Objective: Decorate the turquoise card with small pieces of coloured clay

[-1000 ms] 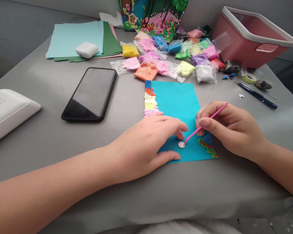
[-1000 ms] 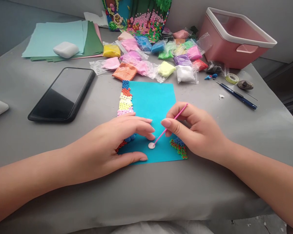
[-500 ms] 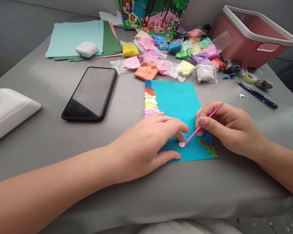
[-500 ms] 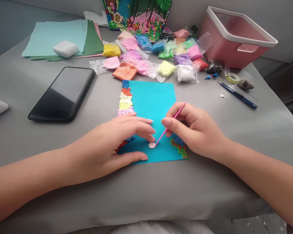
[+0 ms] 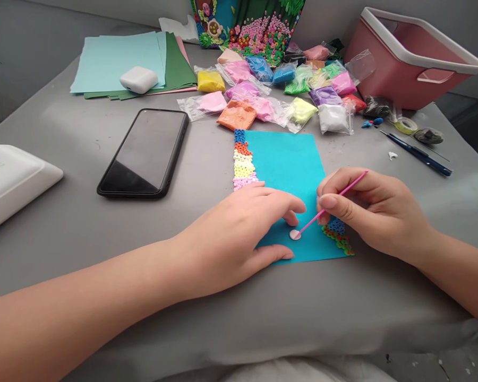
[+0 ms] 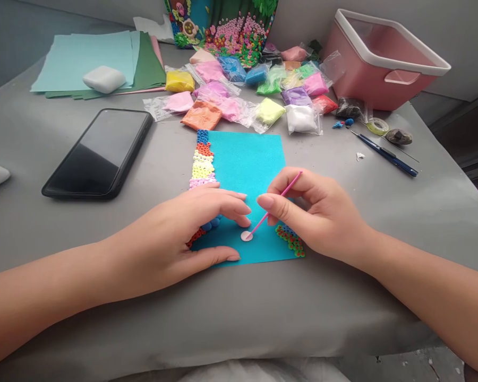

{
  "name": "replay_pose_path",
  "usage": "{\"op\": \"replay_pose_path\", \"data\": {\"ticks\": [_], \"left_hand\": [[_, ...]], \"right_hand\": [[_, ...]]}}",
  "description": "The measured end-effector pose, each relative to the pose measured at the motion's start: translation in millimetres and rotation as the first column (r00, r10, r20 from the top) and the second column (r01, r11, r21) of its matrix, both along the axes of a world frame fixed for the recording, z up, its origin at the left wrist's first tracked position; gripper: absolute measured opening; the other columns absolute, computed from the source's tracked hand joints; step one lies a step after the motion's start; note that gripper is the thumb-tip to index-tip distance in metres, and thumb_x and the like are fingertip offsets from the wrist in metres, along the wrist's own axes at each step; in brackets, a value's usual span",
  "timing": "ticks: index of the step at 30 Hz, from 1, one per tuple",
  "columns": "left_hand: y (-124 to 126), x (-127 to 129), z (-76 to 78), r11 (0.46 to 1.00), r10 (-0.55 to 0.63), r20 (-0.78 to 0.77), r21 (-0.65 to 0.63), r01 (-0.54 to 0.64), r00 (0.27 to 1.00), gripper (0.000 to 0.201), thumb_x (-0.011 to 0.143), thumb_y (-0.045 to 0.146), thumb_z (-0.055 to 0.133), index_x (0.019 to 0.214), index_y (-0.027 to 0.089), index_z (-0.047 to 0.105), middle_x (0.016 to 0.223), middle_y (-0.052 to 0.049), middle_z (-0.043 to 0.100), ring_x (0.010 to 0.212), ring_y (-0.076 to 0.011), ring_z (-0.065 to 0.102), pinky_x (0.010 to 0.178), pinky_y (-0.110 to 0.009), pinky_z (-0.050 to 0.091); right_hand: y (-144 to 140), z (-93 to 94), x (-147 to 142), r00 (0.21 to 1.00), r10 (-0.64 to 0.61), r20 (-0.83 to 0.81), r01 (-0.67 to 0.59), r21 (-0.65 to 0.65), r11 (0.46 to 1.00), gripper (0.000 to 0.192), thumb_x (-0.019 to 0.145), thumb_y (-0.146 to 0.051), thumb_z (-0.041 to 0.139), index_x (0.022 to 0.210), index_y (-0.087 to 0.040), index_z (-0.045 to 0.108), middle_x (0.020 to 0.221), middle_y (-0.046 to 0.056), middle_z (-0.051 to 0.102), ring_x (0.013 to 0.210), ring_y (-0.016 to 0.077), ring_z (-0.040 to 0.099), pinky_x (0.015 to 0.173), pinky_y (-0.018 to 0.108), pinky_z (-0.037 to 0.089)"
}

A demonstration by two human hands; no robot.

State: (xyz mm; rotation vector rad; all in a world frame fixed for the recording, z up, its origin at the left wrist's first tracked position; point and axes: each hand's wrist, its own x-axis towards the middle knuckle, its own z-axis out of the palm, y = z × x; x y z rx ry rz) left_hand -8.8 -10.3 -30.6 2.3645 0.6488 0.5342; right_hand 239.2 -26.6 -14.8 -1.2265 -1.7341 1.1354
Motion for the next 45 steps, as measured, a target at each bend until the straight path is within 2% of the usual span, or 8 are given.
{"op": "replay_pose_path", "data": {"ticks": [5,14,20,23,26,32,42,45], "left_hand": [[0.0,0.3,0.3,1.000,0.000,-0.010,-0.003,0.000,1.000,0.028,0.096,0.022,0.069,0.121,0.021,0.057,0.119,-0.001,0.073,0.116,-0.0202,0.065,0.100,-0.031,0.045],[0.5,1.2,2.7,0.999,0.003,-0.025,-0.034,-0.003,1.000,0.029,0.095,0.021,0.070,0.121,0.022,0.057,0.118,-0.001,0.073,0.114,-0.0203,0.065,0.102,-0.033,0.046],[0.7,1.1,2.8,1.000,0.004,-0.023,-0.028,-0.005,1.000,0.029,0.095,0.020,0.071,0.121,0.022,0.057,0.118,-0.002,0.073,0.115,-0.0204,0.065,0.102,-0.033,0.046],[0.5,0.7,2.2,1.000,-0.002,-0.014,-0.024,0.002,1.000,0.030,0.095,0.020,0.070,0.121,0.021,0.057,0.118,-0.002,0.073,0.114,-0.0199,0.065,0.101,-0.033,0.045],[0.4,0.5,1.9,1.000,-0.009,-0.004,-0.026,0.009,1.000,0.029,0.095,0.019,0.070,0.120,0.021,0.056,0.117,-0.001,0.073,0.112,-0.0195,0.065,0.100,-0.033,0.045],[0.4,0.7,2.6,0.999,-0.001,-0.011,-0.044,0.001,1.000,0.026,0.096,0.020,0.068,0.119,0.022,0.055,0.115,-0.002,0.074,0.110,-0.0200,0.067,0.100,-0.034,0.046],[-0.1,-0.2,1.3,1.000,0.003,-0.012,-0.028,-0.003,1.000,0.030,0.096,0.022,0.069,0.123,0.021,0.055,0.119,-0.002,0.073,0.113,-0.0197,0.066,0.107,-0.034,0.041],[0.0,0.0,1.2,1.000,0.004,-0.009,-0.029,-0.005,1.000,0.030,0.096,0.021,0.069,0.122,0.021,0.055,0.119,-0.002,0.073,0.113,-0.0195,0.065,0.106,-0.034,0.042]], "right_hand": [[-0.2,-2.6,0.8,0.999,0.035,-0.018,-0.033,0.114,0.993,0.020,0.095,-0.038,0.074,0.080,-0.025,0.067,0.071,0.000,0.066,0.064,0.0168,0.067,0.058,0.031,0.054],[-0.4,-6.0,2.5,0.998,0.053,0.021,-0.056,0.167,0.984,0.016,0.095,-0.034,0.073,0.083,-0.025,0.069,0.072,0.000,0.071,0.067,0.0177,0.069,0.058,0.032,0.055],[-2.7,-7.0,4.8,0.997,0.034,0.074,-0.052,0.266,0.963,0.010,0.095,-0.027,0.072,0.085,-0.024,0.071,0.071,0.000,0.073,0.069,0.0181,0.070,0.057,0.032,0.053],[-1.2,-6.8,5.6,0.993,0.084,0.083,-0.109,0.368,0.923,0.008,0.095,-0.020,0.071,0.088,-0.023,0.070,0.071,0.000,0.071,0.069,0.0180,0.070,0.064,0.034,0.053],[1.7,-5.1,7.3,0.961,0.231,0.152,-0.275,0.458,0.845,0.006,0.095,-0.016,0.069,0.092,-0.020,0.070,0.073,-0.001,0.070,0.069,0.0157,0.067,0.076,0.037,0.052],[5.5,3.8,12.7,0.832,0.452,0.321,-0.549,0.359,0.755,0.008,0.099,-0.014,0.062,0.104,-0.017,0.068,0.083,0.003,0.071,0.075,0.0146,0.063,0.079,0.033,0.050],[-7.2,7.5,12.8,0.865,0.392,0.313,-0.492,0.377,0.784,0.027,0.089,0.001,0.050,0.105,-0.015,0.066,0.079,0.005,0.066,0.073,0.0167,0.061,0.073,0.032,0.052],[-6.7,6.4,11.0,0.849,0.399,0.346,-0.517,0.396,0.759,0.027,0.089,0.001,0.049,0.105,-0.014,0.065,0.079,0.006,0.065,0.075,0.0169,0.060,0.074,0.032,0.052]]}}
